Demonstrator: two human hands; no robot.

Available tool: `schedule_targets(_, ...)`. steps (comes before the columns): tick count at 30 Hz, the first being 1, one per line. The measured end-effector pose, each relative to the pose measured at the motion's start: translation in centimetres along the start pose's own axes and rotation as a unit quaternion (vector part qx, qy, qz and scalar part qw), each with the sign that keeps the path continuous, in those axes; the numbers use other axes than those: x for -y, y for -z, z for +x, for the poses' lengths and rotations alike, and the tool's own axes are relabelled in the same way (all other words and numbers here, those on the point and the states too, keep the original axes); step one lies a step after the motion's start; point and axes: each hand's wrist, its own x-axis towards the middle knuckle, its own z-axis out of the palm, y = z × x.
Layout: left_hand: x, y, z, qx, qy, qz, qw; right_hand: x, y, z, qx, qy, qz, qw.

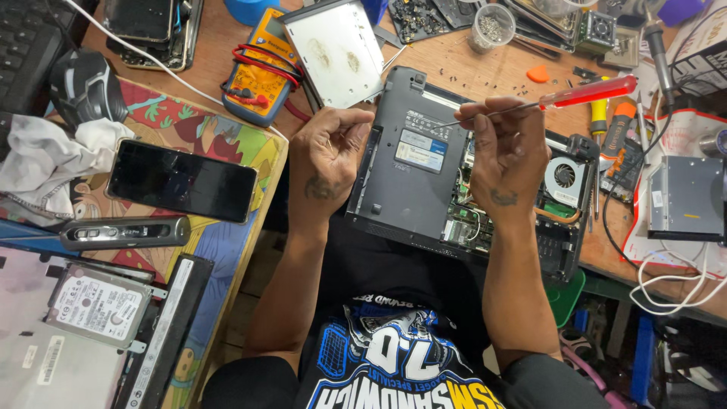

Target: The person disassembles a laptop by removing screws and the optical drive. They use a screwdriver to loosen screws and remove the drive, then place it on the table. The person continues to remove additional screws from the laptop chassis.

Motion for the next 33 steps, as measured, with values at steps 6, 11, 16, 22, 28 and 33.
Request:
schedule_targets(6, 1.2, -2.2, 0.0, 0.024, 0.067, -0.024, 0.997, -0.9, 0.1, 1.6, 0.018, -0.012, -0.029, 0.999)
schedule_targets(11, 3.1, -3.9, 0.0, 0.052, 0.064, 0.036, 0.996, -3.0, -0.7, 5.0, 0.057, 0.006, 0.003, 0.998)
schedule_targets(16, 4.1, -5.2, -0.2, 0.052, 0.089, 0.062, 0.993, -4.6, -2.5, 7.4, 0.090, 0.043, -0.027, 0.995)
schedule_targets(22, 3.9, -5.2, 0.3, 0.056, 0.108, 0.071, 0.990, -6.3, -4.6, 9.9, 0.112, 0.041, -0.043, 0.992)
schedule_targets(28, 3.8, -5.3, 1.7, 0.046, 0.072, 0.122, 0.989, -7.4, -5.0, 10.7, 0.127, 0.048, -0.071, 0.988)
schedule_targets(33, 4.0, -5.3, 4.6, 0.032, 0.049, 0.104, 0.993, -7.6, -5.2, 11.2, 0.124, 0.066, -0.101, 0.985)
